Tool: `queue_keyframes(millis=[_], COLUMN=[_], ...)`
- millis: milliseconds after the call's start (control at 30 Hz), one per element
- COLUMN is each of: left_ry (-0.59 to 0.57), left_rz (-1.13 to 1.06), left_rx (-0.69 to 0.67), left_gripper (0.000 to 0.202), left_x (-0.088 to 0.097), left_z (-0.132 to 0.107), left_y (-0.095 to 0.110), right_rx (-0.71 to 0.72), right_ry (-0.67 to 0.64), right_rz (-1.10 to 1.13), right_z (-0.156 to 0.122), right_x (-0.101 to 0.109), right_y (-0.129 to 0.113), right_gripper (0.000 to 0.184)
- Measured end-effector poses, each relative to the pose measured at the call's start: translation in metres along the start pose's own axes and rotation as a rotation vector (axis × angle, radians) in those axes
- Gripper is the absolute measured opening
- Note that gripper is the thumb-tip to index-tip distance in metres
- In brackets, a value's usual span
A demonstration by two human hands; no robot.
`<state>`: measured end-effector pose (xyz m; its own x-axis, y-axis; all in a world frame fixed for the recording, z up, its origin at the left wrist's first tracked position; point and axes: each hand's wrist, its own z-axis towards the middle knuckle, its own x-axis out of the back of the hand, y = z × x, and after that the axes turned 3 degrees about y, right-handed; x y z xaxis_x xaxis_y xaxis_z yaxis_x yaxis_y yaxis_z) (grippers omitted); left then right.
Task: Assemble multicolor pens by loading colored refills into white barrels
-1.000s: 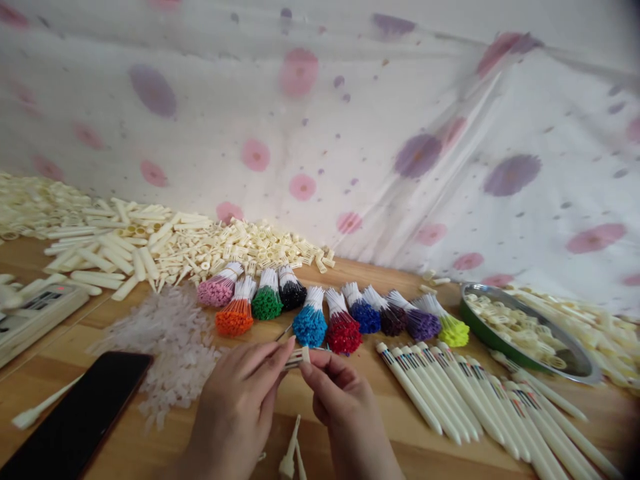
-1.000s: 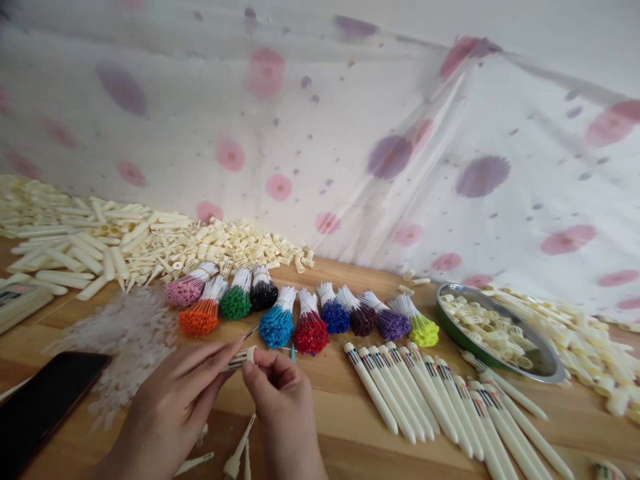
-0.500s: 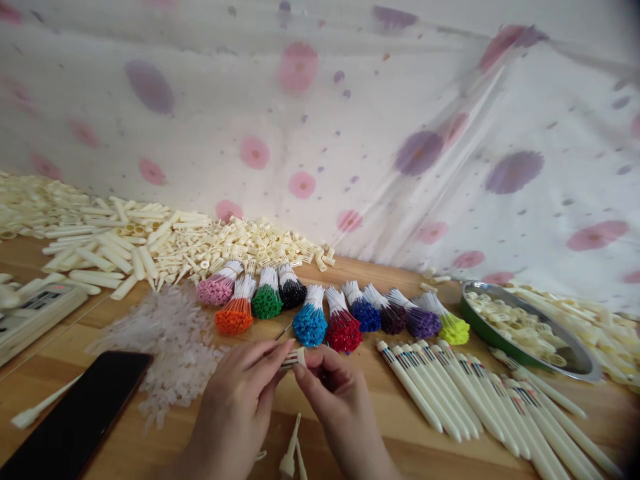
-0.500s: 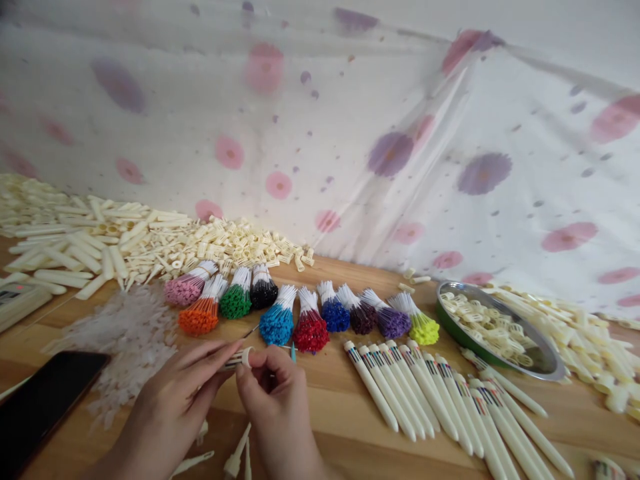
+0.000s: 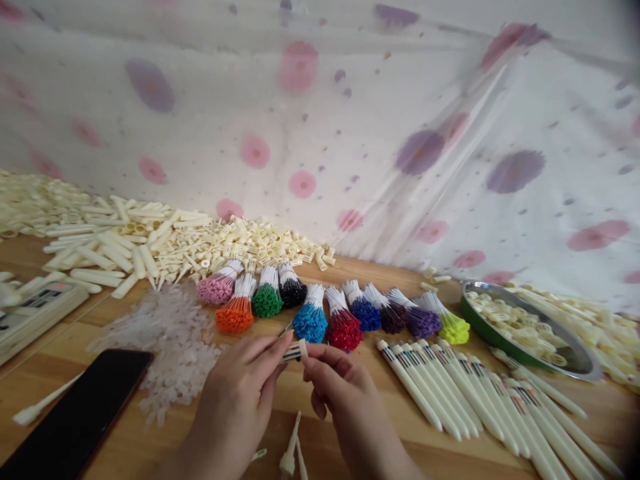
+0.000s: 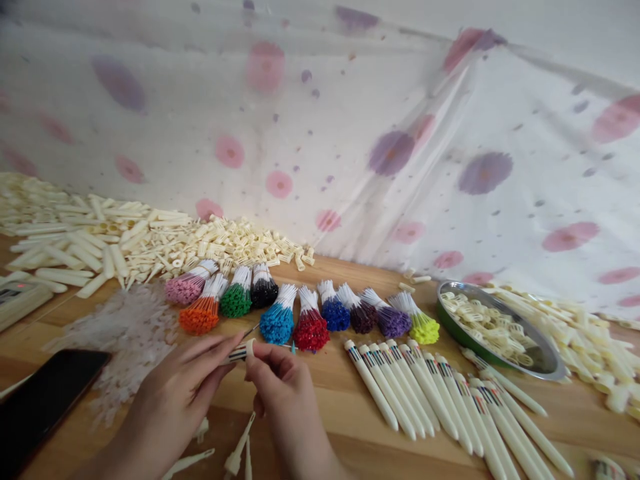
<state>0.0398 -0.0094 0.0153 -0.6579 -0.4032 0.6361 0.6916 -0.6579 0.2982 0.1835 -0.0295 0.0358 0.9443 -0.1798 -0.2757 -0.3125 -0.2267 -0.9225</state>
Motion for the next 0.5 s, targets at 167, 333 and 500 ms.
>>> queue_keyframes(millis=[167,333,500], left_ry=[-0.011,-0.007,-0.029], left_rz=[0.084,0.124,0.121], left_rx=[-0.078,-0.113,-0.135], left_gripper=[0.037,0.038,0.036], left_x=[0.002,0.002,0.003], left_z=[0.001,0.001,0.002], left_y=[0.003,0.006,0.007], right_rx=[-0.020,0.032,0.001], right_ry=[-0.029,0.025,0.052], right_rz=[-0.027,0.036,0.131], right_z=[0.001,0.003,0.006], right_x=[0.009,0.007,0.004], right_y=[-0.001,0.009,0.016], right_gripper=[0.025,0.030,0.028])
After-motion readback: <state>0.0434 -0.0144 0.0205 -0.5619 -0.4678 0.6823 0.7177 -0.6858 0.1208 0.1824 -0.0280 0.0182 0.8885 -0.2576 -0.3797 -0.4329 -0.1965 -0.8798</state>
